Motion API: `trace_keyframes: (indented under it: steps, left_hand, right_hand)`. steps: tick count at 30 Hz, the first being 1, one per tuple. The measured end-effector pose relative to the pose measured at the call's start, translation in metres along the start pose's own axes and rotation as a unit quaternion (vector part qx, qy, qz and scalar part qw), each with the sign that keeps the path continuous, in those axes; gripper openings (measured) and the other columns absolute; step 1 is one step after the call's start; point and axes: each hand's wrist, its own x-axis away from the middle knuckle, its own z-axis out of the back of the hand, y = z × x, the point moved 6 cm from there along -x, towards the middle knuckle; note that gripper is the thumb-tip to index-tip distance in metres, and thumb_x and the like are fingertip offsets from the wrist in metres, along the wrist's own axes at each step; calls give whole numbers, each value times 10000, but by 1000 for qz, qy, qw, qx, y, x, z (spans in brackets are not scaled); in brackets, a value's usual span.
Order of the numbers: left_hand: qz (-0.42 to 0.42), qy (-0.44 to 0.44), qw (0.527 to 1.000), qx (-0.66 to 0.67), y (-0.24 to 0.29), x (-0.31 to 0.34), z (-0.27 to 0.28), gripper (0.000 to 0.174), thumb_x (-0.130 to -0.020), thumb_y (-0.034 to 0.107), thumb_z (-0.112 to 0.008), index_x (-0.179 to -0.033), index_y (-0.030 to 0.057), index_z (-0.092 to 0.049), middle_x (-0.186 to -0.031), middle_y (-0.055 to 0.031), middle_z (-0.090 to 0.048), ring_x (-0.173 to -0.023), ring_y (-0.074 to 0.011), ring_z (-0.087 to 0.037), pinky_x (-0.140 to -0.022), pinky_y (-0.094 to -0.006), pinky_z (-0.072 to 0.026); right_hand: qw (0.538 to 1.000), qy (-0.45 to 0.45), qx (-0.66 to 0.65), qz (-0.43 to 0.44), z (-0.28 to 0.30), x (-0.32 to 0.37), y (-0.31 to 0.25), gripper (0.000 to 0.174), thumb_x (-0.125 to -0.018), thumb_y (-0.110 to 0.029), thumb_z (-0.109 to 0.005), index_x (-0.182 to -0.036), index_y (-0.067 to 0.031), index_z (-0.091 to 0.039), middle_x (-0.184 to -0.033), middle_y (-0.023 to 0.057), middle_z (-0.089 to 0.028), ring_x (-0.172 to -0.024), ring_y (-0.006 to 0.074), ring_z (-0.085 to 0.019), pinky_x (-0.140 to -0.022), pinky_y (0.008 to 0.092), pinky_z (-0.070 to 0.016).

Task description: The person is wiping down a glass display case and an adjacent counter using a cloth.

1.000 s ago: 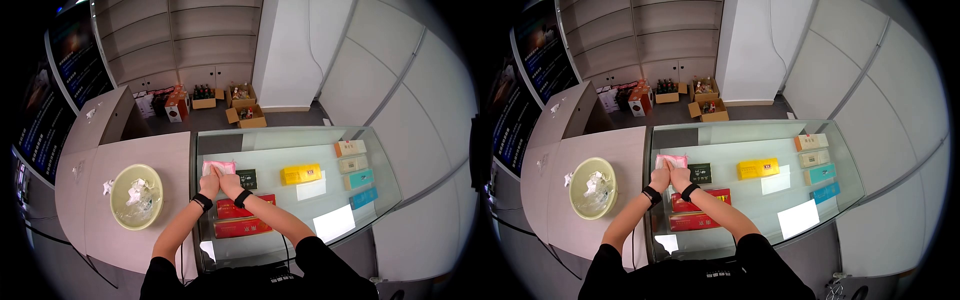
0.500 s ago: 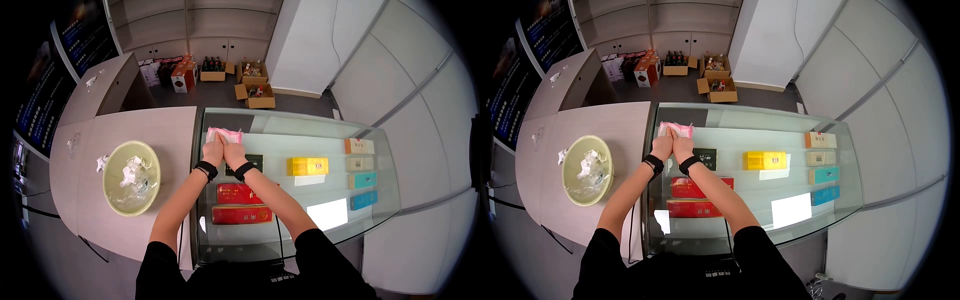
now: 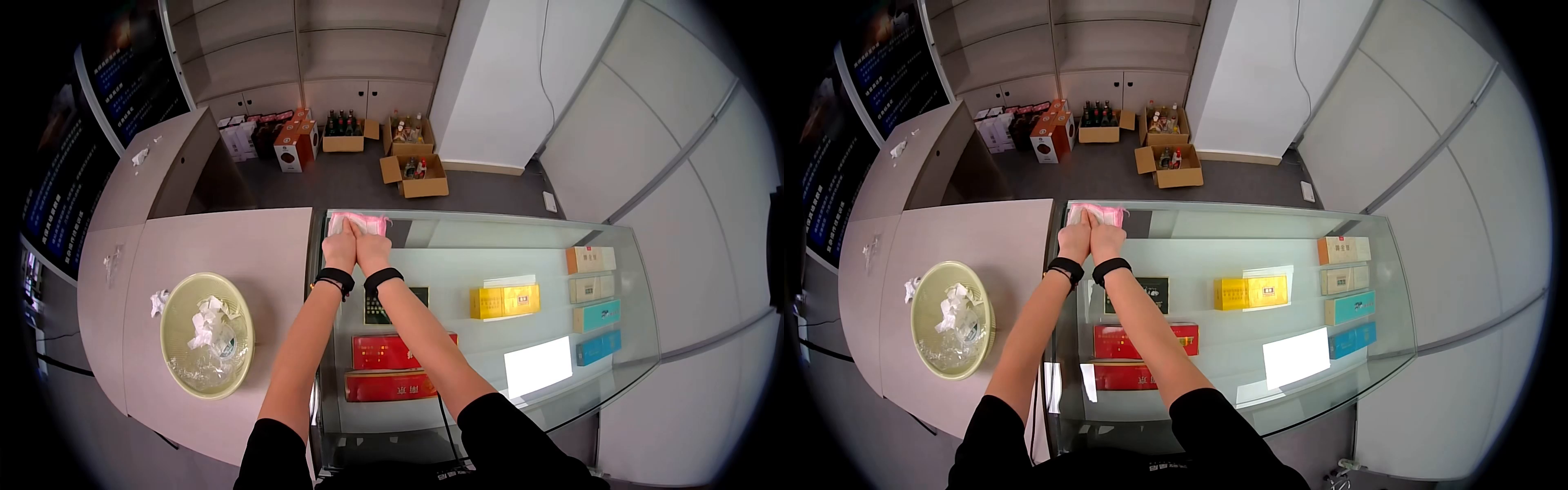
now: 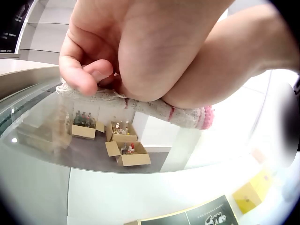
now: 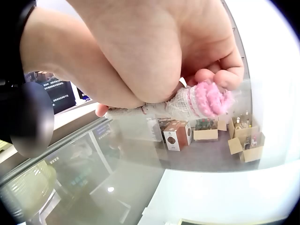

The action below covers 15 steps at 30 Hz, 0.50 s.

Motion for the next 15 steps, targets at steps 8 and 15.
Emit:
trace_keyframes:
  steps: [8, 15]
  left_hand:
    - [-5, 32, 999, -14, -3, -18, 1, 508, -747, 146, -417, -1214, 30, -253, -704, -84, -598, -615, -210, -587, -520, -301, -451]
    - [-9, 43, 998, -38, -2, -26, 1, 517, -744, 153, -422, -1217, 40, -248, -691, -64, -597, -589, -193, -586, -493, -296, -448]
  right_hand:
    - [1000, 30, -6, 1, 3, -18, 1, 534, -750, -195, -425, -1237, -263, -219, -695, 24, -594, -605, 199, -585, -483, 309, -437]
    - [997, 72, -2, 11, 1, -27, 2, 524, -745, -197, -428, -1229, -260, -236, -664, 27, -590, -576, 196, -581, -467, 316, -434]
